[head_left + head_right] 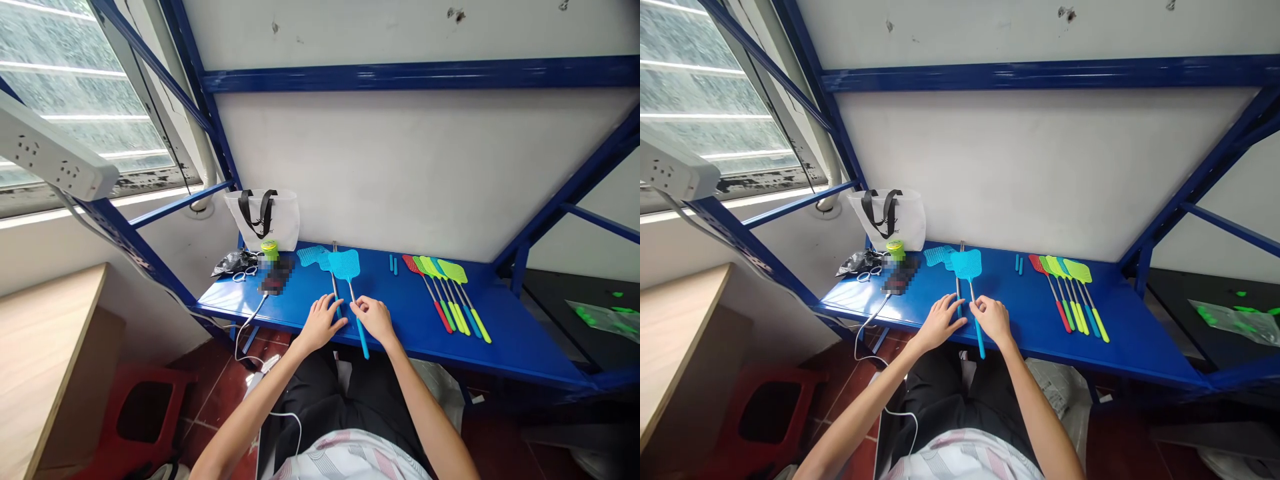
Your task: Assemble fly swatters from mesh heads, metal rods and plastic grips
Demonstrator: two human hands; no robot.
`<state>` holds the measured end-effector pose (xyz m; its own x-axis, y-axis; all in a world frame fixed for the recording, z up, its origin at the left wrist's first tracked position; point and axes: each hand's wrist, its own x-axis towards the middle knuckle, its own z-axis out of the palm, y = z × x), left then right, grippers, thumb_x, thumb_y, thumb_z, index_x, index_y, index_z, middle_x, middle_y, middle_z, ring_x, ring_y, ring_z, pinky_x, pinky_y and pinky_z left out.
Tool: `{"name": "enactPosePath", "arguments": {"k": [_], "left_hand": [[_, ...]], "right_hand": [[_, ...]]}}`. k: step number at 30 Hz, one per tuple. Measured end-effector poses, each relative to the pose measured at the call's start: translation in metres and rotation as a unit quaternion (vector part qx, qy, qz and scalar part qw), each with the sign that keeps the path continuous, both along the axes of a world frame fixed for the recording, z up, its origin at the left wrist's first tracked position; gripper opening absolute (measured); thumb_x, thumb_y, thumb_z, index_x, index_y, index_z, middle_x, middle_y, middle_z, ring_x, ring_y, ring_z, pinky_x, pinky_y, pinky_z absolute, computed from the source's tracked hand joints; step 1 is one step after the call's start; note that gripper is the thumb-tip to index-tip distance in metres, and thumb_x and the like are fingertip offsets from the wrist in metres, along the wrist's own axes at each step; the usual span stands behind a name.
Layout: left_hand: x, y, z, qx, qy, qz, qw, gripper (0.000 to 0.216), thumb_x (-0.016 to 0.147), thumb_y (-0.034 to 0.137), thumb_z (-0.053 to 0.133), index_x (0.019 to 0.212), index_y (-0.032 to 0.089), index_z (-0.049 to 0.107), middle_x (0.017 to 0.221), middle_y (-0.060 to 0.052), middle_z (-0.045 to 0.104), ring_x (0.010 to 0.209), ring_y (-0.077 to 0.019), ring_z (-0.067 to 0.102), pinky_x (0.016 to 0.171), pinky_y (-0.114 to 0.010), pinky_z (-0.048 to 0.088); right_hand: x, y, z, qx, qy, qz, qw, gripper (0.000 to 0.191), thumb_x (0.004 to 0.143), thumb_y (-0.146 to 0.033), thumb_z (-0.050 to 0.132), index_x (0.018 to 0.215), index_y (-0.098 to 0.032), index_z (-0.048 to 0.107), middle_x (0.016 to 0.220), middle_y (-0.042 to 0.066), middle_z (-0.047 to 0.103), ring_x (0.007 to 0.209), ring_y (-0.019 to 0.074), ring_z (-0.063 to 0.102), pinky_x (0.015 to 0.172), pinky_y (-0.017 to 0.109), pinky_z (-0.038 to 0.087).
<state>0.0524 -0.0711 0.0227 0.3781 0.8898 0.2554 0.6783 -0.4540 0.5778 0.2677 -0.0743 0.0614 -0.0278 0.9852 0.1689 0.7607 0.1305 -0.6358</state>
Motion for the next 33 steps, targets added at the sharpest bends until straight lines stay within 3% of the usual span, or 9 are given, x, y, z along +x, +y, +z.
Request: {"name": "enactPosePath", "arguments": {"k": [4,8,14,19,22,26,30,33], "left_hand": [[-0.002,0.002,-0.014,-0.008,0.085,-0.02,0.996,0.058,0.108,0.058,0.068,0.158,0.029,0.061,0.176,-0.019,0.047,0.169,-0.0427,0.035,0.135,-0.073,0.029],[-0.008,0.0,-0.008,0.012,0.085,-0.038,0.996,0.054,0.101,0.058,0.079,0.146,0.032,0.068,0.164,-0.017,0.057,0.161,-0.043,0.047,0.13,-0.072,0.037],[-0.019,-0.005,0.005,0.007,0.085,-0.074,0.994,0.053,0.089,0.06,0.092,0.131,0.031,0.076,0.154,-0.015,0.063,0.15,-0.0431,0.056,0.123,-0.061,0.048],[-0.02,0.0,0.016,-0.004,0.046,-0.081,0.996,0.055,0.1,0.076,0.07,0.132,0.031,0.077,0.143,-0.012,0.071,0.136,-0.0373,0.067,0.122,-0.055,0.048],[-0.024,0.014,0.015,0.004,-0.003,-0.067,0.998,0.05,0.112,0.067,0.056,0.139,0.029,0.074,0.136,-0.011,0.075,0.131,-0.0325,0.07,0.119,-0.049,0.051],[-0.039,0.035,0.001,0.048,0.003,-0.025,0.999,0.04,0.116,0.051,0.052,0.137,0.025,0.075,0.149,-0.014,0.071,0.143,-0.0331,0.065,0.124,-0.053,0.048],[-0.058,0.046,-0.009,0.068,0.03,0.017,0.997,0.038,0.117,0.044,0.052,0.143,0.027,0.073,0.158,-0.012,0.067,0.15,-0.0319,0.06,0.133,-0.057,0.038],[-0.065,0.049,-0.011,0.073,0.047,0.028,0.996,0.039,0.117,0.043,0.05,0.145,0.027,0.073,0.161,-0.011,0.066,0.152,-0.0312,0.059,0.134,-0.058,0.036]], "right_hand": [[0.001,0.011,-0.016,-0.024,-0.018,-0.02,0.999,0.032,0.104,-0.047,0.062,0.08,-0.027,0.071,0.076,0.001,0.077,0.079,0.0229,0.074,0.066,0.029,0.037],[-0.006,0.021,-0.011,-0.035,-0.072,-0.05,0.996,0.032,0.107,-0.044,0.06,0.083,-0.027,0.072,0.081,0.003,0.078,0.08,0.0223,0.072,0.065,0.03,0.032],[-0.018,0.044,-0.001,-0.054,-0.148,-0.051,0.986,0.033,0.112,-0.047,0.057,0.092,-0.027,0.075,0.096,0.007,0.083,0.088,0.0244,0.075,0.07,0.03,0.036],[-0.01,0.038,-0.012,-0.03,-0.134,-0.047,0.989,0.052,0.118,-0.061,0.043,0.094,-0.026,0.073,0.099,0.009,0.082,0.089,0.0241,0.075,0.072,0.029,0.035],[0.004,0.029,-0.024,-0.004,-0.098,-0.03,0.995,0.055,0.118,-0.062,0.042,0.089,-0.025,0.07,0.093,0.007,0.08,0.088,0.0228,0.074,0.07,0.028,0.034],[0.027,0.025,-0.033,0.046,-0.051,0.018,0.997,0.06,0.119,-0.059,0.034,0.088,-0.024,0.071,0.094,0.007,0.076,0.084,0.0212,0.07,0.07,0.029,0.041],[0.054,0.03,-0.034,0.078,-0.099,0.021,0.992,0.053,0.118,-0.054,0.035,0.109,-0.026,0.078,0.118,0.01,0.077,0.106,0.0254,0.071,0.079,0.032,0.051],[0.069,0.034,-0.04,0.089,-0.164,0.007,0.982,0.049,0.117,-0.052,0.037,0.137,-0.029,0.076,0.144,0.013,0.073,0.133,0.0327,0.066,0.103,0.049,0.054]]}}
